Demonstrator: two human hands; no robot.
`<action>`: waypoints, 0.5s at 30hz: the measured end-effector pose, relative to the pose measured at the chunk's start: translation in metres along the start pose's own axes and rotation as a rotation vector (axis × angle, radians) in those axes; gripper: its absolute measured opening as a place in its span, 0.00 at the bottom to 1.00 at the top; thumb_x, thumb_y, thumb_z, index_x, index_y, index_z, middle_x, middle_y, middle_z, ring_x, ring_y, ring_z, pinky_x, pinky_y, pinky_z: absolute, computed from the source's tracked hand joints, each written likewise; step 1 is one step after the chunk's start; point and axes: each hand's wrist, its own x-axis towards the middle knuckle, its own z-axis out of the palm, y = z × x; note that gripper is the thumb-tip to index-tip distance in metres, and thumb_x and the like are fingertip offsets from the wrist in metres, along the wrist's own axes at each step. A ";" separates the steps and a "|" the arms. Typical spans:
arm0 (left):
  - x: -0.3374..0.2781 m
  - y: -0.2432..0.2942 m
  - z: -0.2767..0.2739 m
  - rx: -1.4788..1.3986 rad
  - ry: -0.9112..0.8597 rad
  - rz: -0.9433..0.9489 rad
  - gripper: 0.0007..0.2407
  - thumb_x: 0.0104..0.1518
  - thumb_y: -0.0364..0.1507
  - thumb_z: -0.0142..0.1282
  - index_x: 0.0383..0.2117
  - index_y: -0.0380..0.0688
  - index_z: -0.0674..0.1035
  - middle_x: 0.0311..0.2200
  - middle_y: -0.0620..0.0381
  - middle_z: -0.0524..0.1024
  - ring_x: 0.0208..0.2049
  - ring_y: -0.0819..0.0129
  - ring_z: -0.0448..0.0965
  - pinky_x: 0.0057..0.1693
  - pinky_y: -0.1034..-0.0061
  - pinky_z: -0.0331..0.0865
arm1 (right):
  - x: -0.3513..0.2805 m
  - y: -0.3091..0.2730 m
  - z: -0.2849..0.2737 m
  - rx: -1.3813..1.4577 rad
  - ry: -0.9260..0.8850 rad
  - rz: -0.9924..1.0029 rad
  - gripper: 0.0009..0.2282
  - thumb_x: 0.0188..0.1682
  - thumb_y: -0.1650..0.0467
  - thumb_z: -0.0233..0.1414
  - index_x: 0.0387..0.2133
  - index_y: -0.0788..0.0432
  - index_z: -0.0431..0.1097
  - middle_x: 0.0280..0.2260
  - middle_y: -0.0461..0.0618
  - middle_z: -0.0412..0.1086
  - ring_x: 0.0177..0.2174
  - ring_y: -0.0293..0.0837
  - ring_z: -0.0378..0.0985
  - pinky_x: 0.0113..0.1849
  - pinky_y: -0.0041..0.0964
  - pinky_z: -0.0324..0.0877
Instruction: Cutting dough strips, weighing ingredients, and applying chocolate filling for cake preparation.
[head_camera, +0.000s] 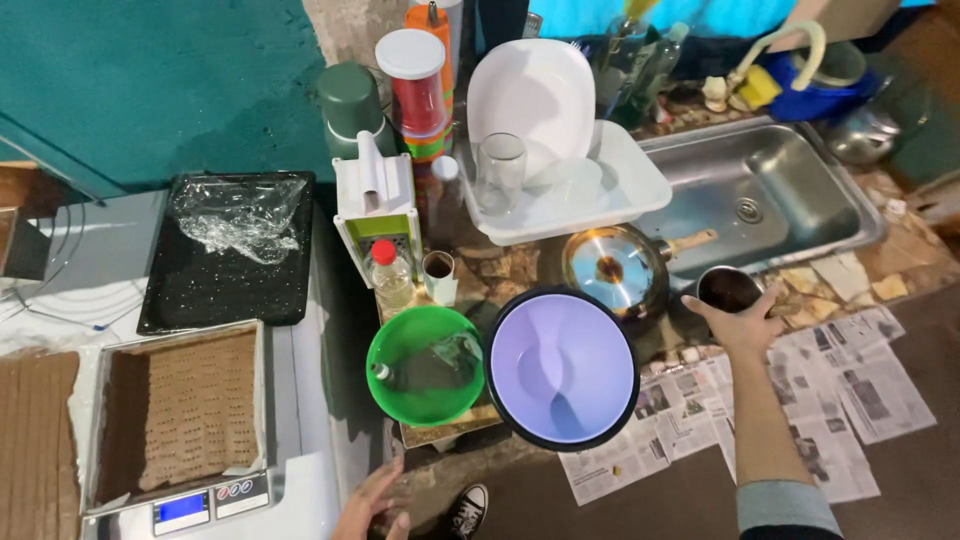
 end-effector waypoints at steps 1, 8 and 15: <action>-0.003 -0.009 0.002 -0.030 -0.041 -0.010 0.24 0.58 0.29 0.59 0.61 0.35 0.67 0.63 0.32 0.64 0.60 0.44 0.74 0.55 0.57 0.77 | 0.010 -0.001 0.003 -0.043 -0.018 0.007 0.69 0.23 0.45 0.71 0.76 0.49 0.29 0.66 0.83 0.36 0.63 0.80 0.49 0.59 0.66 0.58; -0.002 0.031 0.034 -0.018 0.035 -0.118 0.26 0.57 0.30 0.60 0.62 0.38 0.67 0.63 0.34 0.66 0.53 0.47 0.83 0.54 0.58 0.82 | 0.047 0.002 0.007 -0.207 -0.123 -0.001 0.64 0.24 0.51 0.71 0.74 0.61 0.39 0.67 0.81 0.35 0.63 0.83 0.50 0.60 0.67 0.60; 0.009 0.032 0.051 -0.158 -0.150 -0.417 0.31 0.55 0.29 0.62 0.67 0.47 0.64 0.64 0.45 0.68 0.49 0.57 0.87 0.53 0.63 0.82 | 0.060 0.023 0.002 -0.153 -0.028 -0.351 0.66 0.20 0.47 0.70 0.72 0.71 0.46 0.60 0.82 0.56 0.59 0.79 0.63 0.60 0.62 0.64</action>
